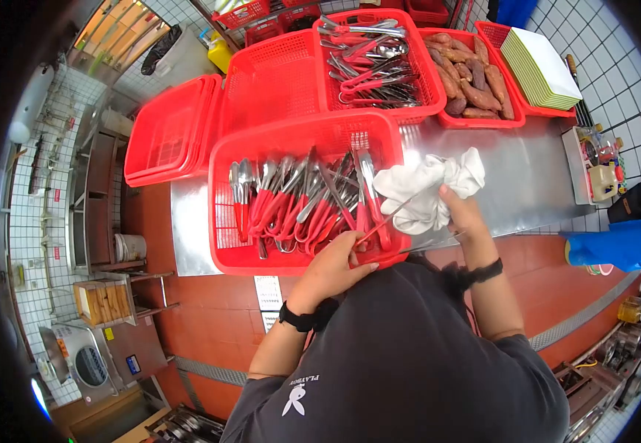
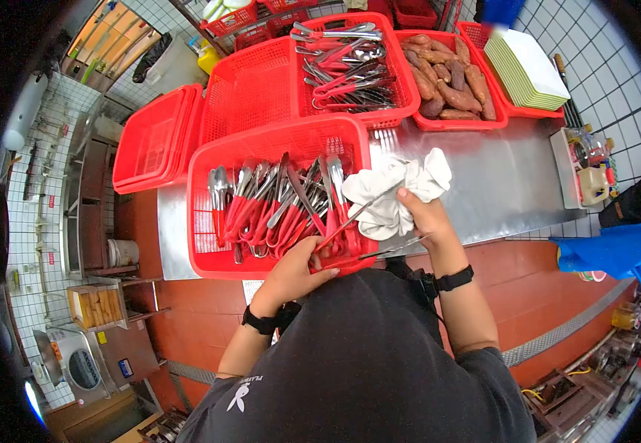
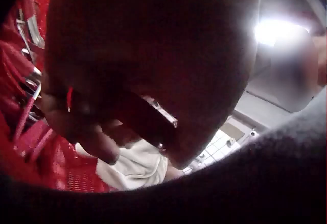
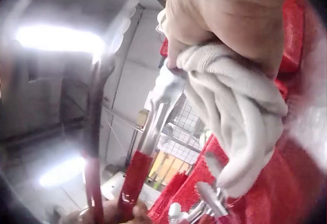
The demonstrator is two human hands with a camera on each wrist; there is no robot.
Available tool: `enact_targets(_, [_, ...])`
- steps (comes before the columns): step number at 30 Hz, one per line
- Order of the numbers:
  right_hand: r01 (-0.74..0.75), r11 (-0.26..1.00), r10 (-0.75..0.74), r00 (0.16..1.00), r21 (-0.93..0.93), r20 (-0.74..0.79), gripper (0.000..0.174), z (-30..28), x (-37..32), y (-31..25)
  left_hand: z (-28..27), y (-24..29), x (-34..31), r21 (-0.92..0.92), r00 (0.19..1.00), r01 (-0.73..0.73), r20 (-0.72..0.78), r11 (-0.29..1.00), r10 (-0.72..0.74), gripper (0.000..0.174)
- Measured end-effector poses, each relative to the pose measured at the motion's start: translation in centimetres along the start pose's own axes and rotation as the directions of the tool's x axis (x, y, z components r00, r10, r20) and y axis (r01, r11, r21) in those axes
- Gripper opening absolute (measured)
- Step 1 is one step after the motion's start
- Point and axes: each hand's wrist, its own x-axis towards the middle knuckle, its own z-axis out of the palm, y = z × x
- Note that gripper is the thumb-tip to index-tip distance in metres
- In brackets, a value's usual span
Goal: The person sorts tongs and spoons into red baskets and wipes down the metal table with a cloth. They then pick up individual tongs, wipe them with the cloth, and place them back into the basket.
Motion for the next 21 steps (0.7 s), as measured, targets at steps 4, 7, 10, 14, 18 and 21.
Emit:
enact_targets(4, [-0.164,0.847,-0.02,0.94,0.505,0.339,0.061,-2.2,1.2,3.3,-1.0,1.7,0.2,-0.02,0.985,0.016,0.169,1.0,-0.012,0.07])
enact_targets(7, [-0.158,0.698,-0.187,0.901,0.699,0.391,0.06,-1.5,1.0,2.4,-0.8,2.7,0.1,-0.048,0.956,0.041,0.291,0.998,-0.026,0.079])
enact_targets(10, [-0.209,0.707,-0.188,0.865,0.676,0.464,0.059,-2.8,1.3,3.1,-1.2,3.7,0.0,0.125,0.933,0.04,0.35,0.991,-0.082,0.087])
enact_targets(14, [-0.269,0.877,0.021,0.849,0.398,0.528,0.055,-3.7,1.6,7.1,0.0,4.0,0.7,0.159,0.925,0.02,0.371,0.987,-0.078,0.082])
enact_targets(18, [-0.425,0.68,-0.246,0.635,0.597,0.732,0.069,-1.0,2.1,7.7,0.8,4.6,1.5,0.216,0.92,-0.088,0.392,0.972,-0.004,0.075])
enact_targets(21, [-0.236,0.644,-0.336,0.767,0.727,0.547,0.073,-3.2,2.3,8.9,1.3,4.7,1.8,0.234,0.906,-0.121,0.423,0.965,0.011,0.069])
